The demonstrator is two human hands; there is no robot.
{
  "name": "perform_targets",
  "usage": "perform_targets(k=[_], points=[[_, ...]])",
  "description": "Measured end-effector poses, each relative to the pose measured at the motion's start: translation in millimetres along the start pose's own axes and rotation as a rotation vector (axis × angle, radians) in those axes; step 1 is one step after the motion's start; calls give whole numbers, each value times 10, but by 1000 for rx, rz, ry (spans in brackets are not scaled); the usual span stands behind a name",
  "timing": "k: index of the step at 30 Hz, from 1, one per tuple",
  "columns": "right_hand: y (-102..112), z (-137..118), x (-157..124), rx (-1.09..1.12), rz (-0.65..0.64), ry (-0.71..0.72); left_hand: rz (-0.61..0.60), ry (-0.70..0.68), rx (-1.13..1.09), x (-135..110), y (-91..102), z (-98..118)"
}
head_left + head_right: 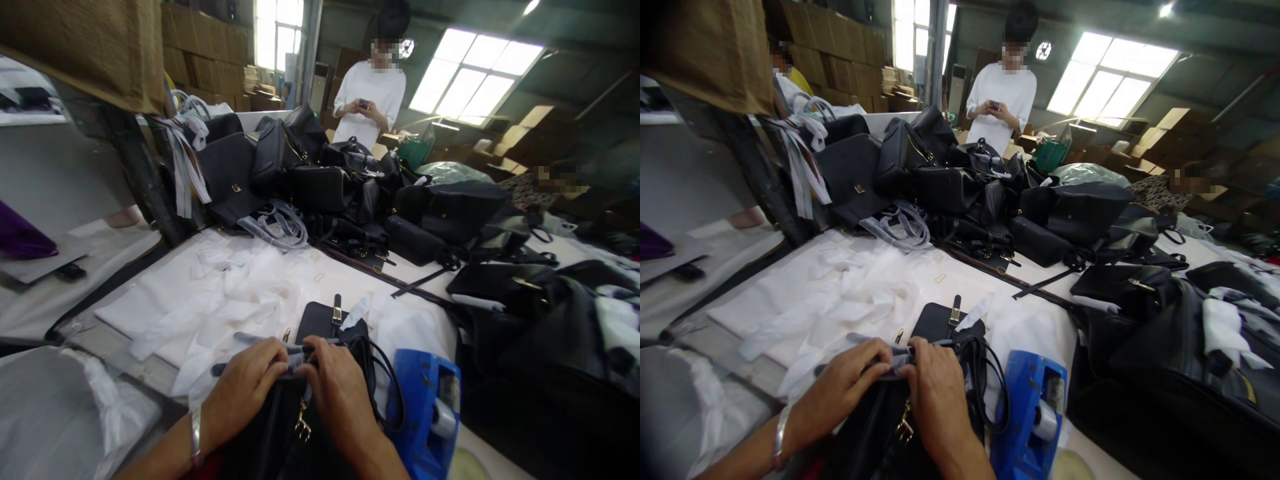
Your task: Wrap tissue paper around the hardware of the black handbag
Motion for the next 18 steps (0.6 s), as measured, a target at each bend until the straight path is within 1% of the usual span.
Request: perform_targets(k=[3,5,8,14,16,18], points=[[-5,93,58,-79,-22,-11,61,-110,83,100,-30,30],[-33,130,80,-143,-46,-31,72,-138,115,150,-67,-5],[-74,154,110,-204,-61,-56,43,-107,122,228,-128,-102],[-150,223,244,-186,-91,-33,9,13,95,331,-153,-310],[-164,237,264,-203,-110,-52,18,17,81,323,-157,-332],[-182,230,258,-237,-140,-56,41,-2,41,347,-192,-289]])
Point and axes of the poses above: each hand's wrist, its own x-axis towards the middle knuckle, its own y-axis out of the back of the hand, z = x × y, the point moved 6 cm from there along x, towards the middle knuckle, and after that the axes turned 8 degrees about y, right-handed, at the moved point
